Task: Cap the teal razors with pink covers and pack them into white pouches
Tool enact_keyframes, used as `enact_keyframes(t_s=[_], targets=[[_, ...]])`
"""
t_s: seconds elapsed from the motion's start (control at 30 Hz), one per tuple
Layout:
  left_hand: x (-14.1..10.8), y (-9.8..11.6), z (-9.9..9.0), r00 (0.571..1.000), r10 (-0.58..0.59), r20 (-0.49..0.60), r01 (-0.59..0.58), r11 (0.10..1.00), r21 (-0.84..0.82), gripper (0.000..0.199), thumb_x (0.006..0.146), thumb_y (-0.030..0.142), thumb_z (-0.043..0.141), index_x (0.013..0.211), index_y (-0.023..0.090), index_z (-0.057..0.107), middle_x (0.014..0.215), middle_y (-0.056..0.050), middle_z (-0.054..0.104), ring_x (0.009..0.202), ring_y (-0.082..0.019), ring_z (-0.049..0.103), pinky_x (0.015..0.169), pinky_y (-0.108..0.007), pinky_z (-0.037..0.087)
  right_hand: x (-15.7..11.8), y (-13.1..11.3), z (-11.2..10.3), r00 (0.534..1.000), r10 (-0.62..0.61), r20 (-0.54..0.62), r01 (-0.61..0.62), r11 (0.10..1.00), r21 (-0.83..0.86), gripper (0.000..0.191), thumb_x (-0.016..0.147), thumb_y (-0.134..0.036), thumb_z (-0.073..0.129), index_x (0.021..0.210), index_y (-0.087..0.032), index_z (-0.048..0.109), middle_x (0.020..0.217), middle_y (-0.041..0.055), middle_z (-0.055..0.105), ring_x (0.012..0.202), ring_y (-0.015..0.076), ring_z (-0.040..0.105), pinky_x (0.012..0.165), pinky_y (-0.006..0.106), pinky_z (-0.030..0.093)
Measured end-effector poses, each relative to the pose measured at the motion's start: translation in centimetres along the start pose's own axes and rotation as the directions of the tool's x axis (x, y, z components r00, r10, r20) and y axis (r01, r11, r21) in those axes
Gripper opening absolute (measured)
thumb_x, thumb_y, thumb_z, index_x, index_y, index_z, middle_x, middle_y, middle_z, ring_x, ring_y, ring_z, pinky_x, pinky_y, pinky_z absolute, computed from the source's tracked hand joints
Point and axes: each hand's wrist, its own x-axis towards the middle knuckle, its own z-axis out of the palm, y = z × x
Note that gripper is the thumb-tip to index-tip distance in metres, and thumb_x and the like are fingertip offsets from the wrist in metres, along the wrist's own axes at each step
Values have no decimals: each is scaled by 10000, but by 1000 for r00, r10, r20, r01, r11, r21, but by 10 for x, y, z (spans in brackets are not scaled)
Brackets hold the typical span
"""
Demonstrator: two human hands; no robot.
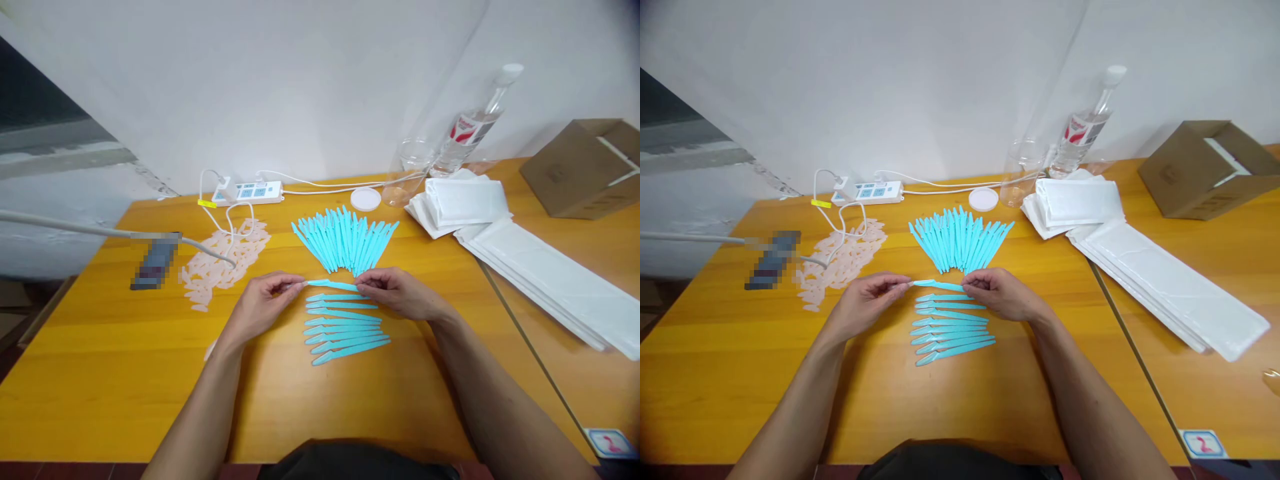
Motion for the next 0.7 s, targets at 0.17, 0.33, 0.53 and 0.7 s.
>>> enact_keyframes(t_s=[0.17,0.33,0.53,0.7], targets=[[1,-2,-2,998,-54,-35,51,996,-71,313,883,453,699,1019,182,779,981,-73,792,853,-193,720,767,-286,563,-1,2,-4,1000,-9,-3,9,1000,-10,426,907,-613,555,844,-193,594,677,-52,371,611,104,292,554,249,238],[0,-2,3,998,-55,-17,54,994,-95,292,888,434,697,1009,181,779,963,-66,788,852,-191,716,759,-281,556,-1,5,-4,999,-21,26,21,999,-24,398,938,-570,532,819,-192,572,685,-48,353,620,104,286,557,249,232],[3,-3,26,995,-21,101,28,997,-75,256,934,392,644,1033,195,775,936,-54,782,800,-182,712,709,-278,556,4,4,8,997,-82,-4,80,980,-182,351,967,-477,518,824,-183,646,672,-37,465,618,113,390,569,248,297],[8,-11,28,986,145,78,-155,977,148,174,957,293,619,986,215,771,945,-42,770,842,-176,695,766,-288,525,10,7,16,946,-294,-137,179,825,-535,256,971,-278,545,834,-180,737,807,39,653,788,164,573,729,274,414]])
